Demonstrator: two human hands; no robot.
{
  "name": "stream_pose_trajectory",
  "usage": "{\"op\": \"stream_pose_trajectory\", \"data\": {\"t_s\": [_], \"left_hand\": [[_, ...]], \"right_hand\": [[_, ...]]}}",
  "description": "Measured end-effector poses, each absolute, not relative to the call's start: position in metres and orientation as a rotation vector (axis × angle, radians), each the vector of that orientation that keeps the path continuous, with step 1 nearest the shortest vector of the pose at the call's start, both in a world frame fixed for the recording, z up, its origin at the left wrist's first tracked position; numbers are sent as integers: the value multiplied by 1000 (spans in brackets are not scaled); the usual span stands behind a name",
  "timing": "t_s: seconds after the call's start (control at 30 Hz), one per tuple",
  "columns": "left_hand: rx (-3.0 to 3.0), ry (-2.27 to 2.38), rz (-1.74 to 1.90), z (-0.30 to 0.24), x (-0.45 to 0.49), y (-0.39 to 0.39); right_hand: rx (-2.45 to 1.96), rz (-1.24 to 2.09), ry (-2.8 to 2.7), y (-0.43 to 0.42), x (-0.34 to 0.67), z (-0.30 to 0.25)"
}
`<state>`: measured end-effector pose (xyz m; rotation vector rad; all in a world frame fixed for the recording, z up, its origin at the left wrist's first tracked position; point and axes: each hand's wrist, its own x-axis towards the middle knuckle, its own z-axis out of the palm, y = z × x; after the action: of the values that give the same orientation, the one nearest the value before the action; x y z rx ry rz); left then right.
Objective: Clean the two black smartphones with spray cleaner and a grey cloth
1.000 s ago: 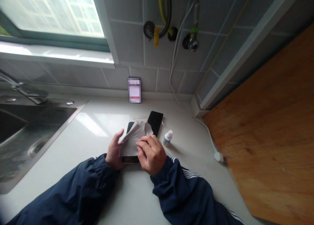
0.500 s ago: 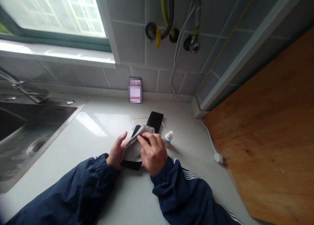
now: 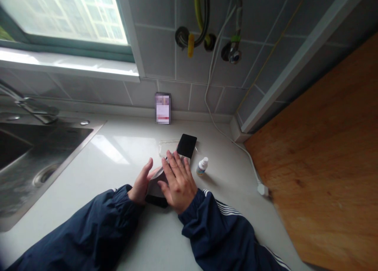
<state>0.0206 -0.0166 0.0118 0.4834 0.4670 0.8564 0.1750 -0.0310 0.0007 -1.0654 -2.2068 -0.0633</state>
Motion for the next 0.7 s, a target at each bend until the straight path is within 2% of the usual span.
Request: {"op": "stream_pose_trajectory", "data": {"t_s": [0.2, 0.37, 0.57, 0.7], "left_hand": [[572, 578, 658, 9, 17, -23], [491, 532, 651, 8, 15, -21], [283, 437, 814, 8, 13, -11], [220, 408, 813, 10, 15, -12]], "right_hand": [[-1007, -74, -2041, -23, 176, 12], [-959, -135, -1786, -22, 176, 17], [-766, 63, -2048, -24, 171, 10], [-806, 96, -2124, -24, 170, 11]]}}
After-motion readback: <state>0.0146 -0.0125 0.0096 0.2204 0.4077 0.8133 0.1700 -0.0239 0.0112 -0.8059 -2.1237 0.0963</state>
